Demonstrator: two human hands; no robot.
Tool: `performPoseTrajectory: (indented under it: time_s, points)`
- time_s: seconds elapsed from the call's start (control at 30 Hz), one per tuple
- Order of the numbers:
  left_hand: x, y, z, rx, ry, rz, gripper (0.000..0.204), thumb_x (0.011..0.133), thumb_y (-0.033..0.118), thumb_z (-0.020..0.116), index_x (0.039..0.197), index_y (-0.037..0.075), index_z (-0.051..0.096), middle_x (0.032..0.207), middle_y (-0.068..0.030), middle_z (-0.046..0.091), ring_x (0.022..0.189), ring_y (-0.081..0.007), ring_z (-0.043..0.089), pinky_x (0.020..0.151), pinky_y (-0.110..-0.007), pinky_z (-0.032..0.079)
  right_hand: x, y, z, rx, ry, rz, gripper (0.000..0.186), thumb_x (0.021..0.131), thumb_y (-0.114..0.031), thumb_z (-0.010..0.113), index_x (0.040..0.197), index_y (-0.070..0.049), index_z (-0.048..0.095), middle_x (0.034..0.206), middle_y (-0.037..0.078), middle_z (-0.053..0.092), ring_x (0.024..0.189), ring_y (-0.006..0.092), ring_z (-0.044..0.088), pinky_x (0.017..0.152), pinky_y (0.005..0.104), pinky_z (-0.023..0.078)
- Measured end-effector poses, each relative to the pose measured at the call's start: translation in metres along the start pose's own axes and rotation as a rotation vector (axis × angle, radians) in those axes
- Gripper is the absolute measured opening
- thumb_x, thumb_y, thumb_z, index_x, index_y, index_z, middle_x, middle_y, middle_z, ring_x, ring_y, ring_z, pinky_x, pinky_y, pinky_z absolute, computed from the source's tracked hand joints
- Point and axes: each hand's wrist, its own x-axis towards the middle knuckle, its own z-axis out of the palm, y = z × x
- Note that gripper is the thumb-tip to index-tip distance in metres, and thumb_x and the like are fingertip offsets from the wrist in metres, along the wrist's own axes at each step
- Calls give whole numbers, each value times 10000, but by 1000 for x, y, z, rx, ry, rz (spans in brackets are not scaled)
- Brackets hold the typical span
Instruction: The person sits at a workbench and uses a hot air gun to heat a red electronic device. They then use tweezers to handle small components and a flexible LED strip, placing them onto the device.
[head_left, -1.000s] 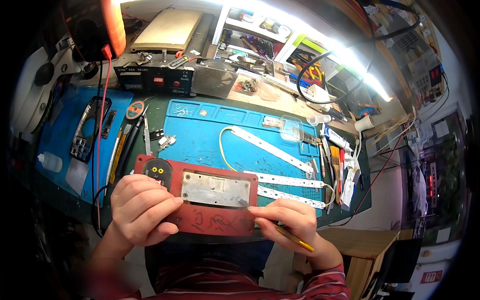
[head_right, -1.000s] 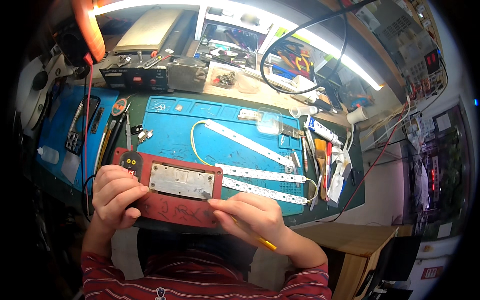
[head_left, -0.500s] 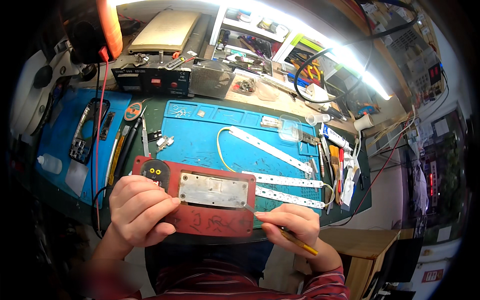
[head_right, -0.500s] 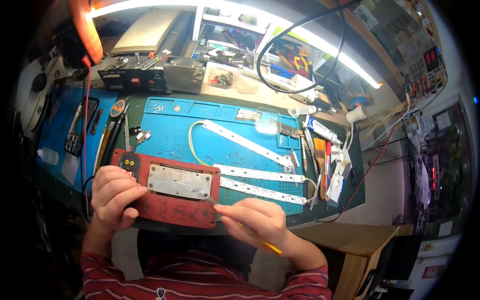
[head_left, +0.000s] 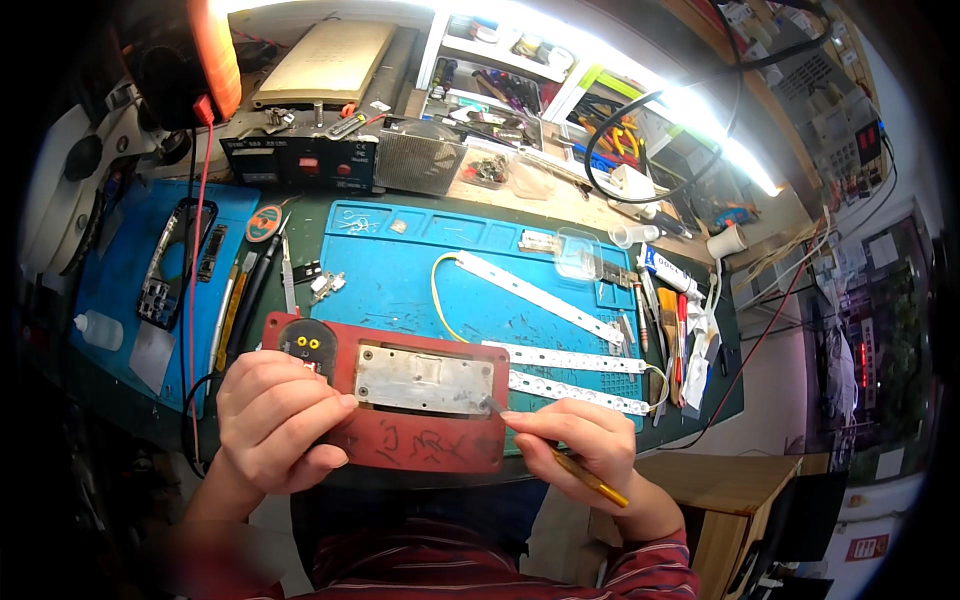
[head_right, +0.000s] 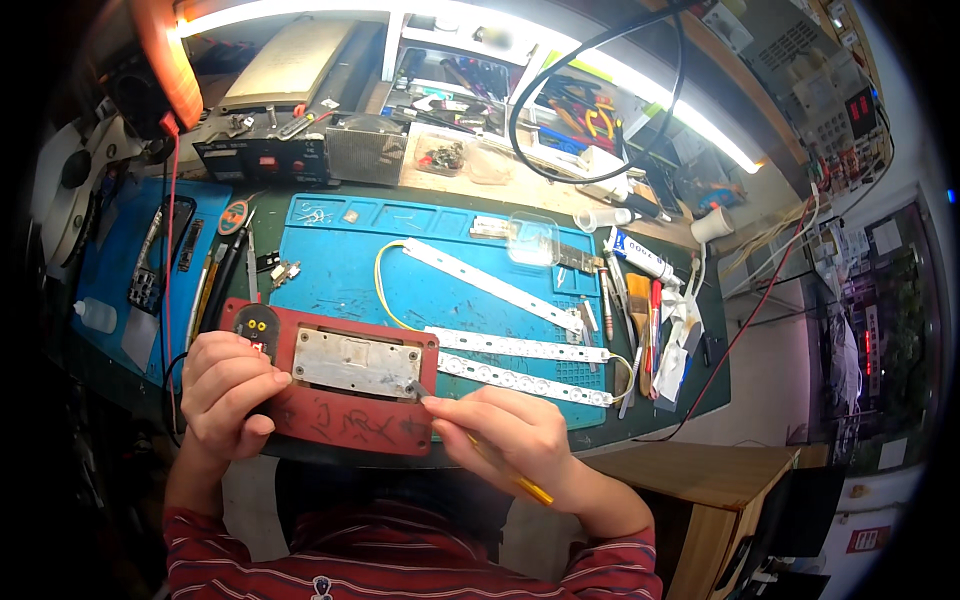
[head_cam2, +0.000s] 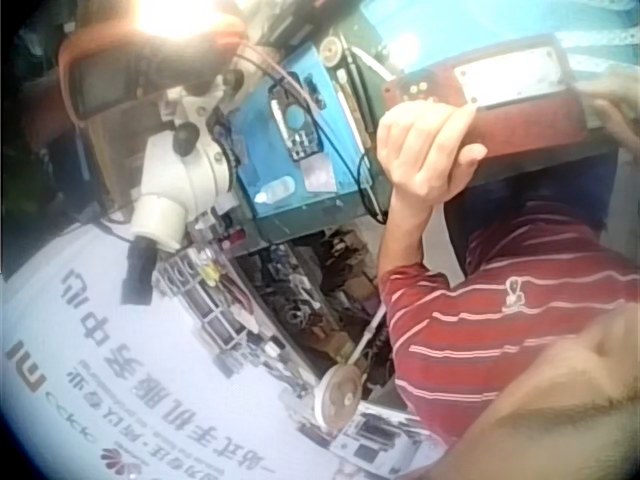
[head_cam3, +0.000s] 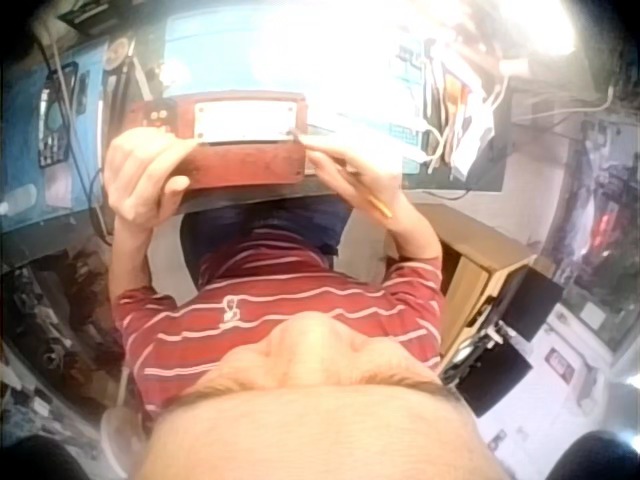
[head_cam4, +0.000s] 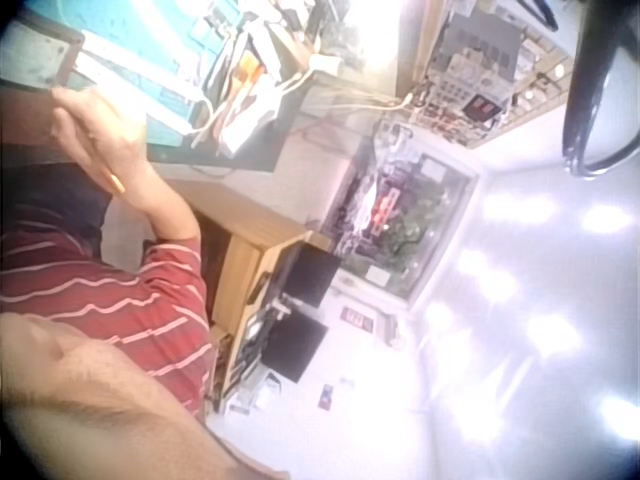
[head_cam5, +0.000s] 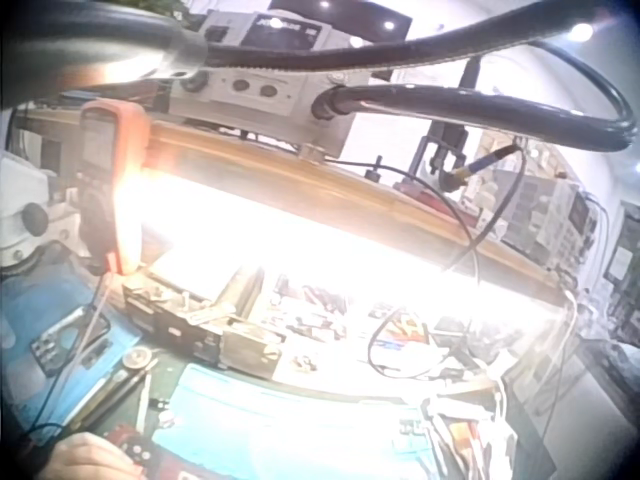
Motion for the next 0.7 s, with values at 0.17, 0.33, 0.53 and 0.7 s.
performPoseTrajectory:
  time_s: [0.17,0.33,0.53,0.7]
  points:
    - [1,0,1,-1,-2,6,431,1010,455,612,966,51,754,885,-43,689,817,-234,657,741,-394,550,6,5,-5,41,-50,-3,305,845,35,768,1147,-3,748,797,98,697,667,199,675,576,301,518]
    - [0,-1,0,-5,7,8,424,1008,449,616,968,50,754,887,-43,687,816,-234,658,739,-394,547,8,11,-13,73,-114,30,304,849,33,760,1149,-9,750,830,96,705,702,207,691,602,291,531]
    - [1,0,0,-9,6,5,416,1004,442,621,969,49,753,886,-44,687,810,-234,659,736,-394,546,13,13,-10,135,-81,63,246,843,29,760,1082,-17,788,823,99,731,703,175,694,617,270,521]
    - [3,0,1,-10,3,10,414,1004,440,622,963,50,754,885,-44,687,809,-233,658,733,-392,546,13,16,-13,183,-84,84,225,833,19,769,1052,-18,802,806,98,738,709,172,698,627,270,520]
